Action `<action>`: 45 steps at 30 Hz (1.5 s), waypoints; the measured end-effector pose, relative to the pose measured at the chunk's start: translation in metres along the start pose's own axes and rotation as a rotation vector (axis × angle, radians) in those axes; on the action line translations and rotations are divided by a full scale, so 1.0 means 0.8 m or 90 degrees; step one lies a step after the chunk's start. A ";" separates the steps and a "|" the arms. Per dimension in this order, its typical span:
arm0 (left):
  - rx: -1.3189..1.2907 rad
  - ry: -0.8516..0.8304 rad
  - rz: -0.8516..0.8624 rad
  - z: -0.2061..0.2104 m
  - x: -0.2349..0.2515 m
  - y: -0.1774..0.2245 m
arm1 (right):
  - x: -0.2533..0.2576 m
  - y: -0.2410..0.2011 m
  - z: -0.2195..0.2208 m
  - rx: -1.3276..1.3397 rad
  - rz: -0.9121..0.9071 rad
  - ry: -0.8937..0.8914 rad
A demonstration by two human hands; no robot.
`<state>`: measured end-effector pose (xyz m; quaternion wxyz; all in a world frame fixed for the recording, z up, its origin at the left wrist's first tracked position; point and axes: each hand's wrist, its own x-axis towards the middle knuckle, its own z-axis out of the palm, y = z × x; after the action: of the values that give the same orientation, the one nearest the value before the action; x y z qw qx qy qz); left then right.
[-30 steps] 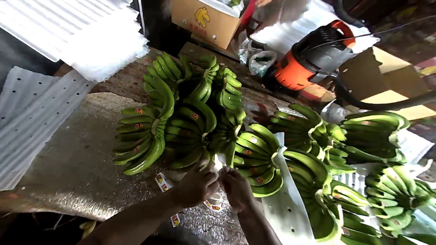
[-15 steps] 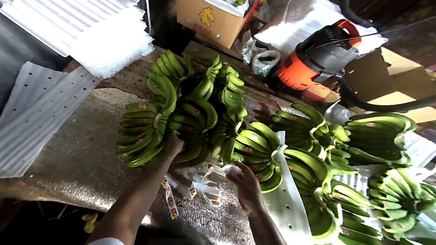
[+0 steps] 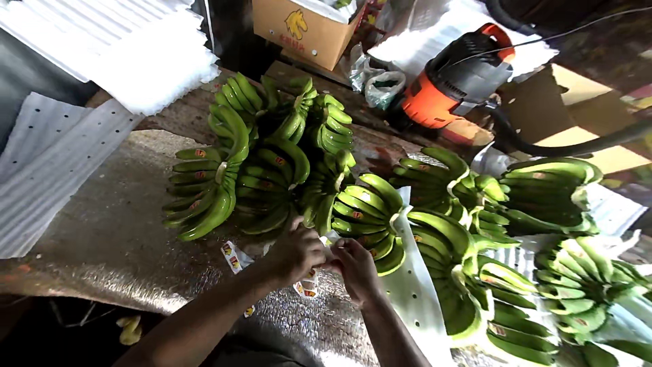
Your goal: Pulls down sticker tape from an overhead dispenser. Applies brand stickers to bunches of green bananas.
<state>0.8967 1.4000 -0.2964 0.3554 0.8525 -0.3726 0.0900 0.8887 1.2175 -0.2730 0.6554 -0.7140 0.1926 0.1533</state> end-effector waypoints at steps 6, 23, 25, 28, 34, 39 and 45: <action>0.100 0.056 0.070 0.020 -0.027 0.023 | -0.021 0.018 -0.002 0.078 0.083 -0.027; -0.082 0.106 -0.259 0.030 -0.035 0.040 | -0.006 0.035 -0.032 0.099 0.063 -0.046; 0.023 0.014 -0.110 0.031 -0.023 0.045 | -0.010 0.027 -0.030 0.093 0.059 -0.091; 0.150 -0.002 -0.003 0.031 -0.011 0.055 | -0.007 0.021 -0.031 0.144 0.106 -0.107; 0.123 0.132 -0.035 0.050 -0.024 0.056 | 0.001 0.034 -0.037 0.239 0.158 -0.067; -0.133 0.131 -0.687 -0.001 -0.003 -0.020 | 0.016 0.043 -0.069 0.146 0.028 -0.014; -0.067 0.129 -0.772 -0.017 0.059 -0.163 | 0.001 0.018 -0.079 -0.100 -0.131 -0.026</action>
<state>1.0228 1.4434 -0.3374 0.4184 0.8811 0.2104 -0.0665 0.8806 1.1539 -0.2799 0.6135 -0.7759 0.0923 0.1149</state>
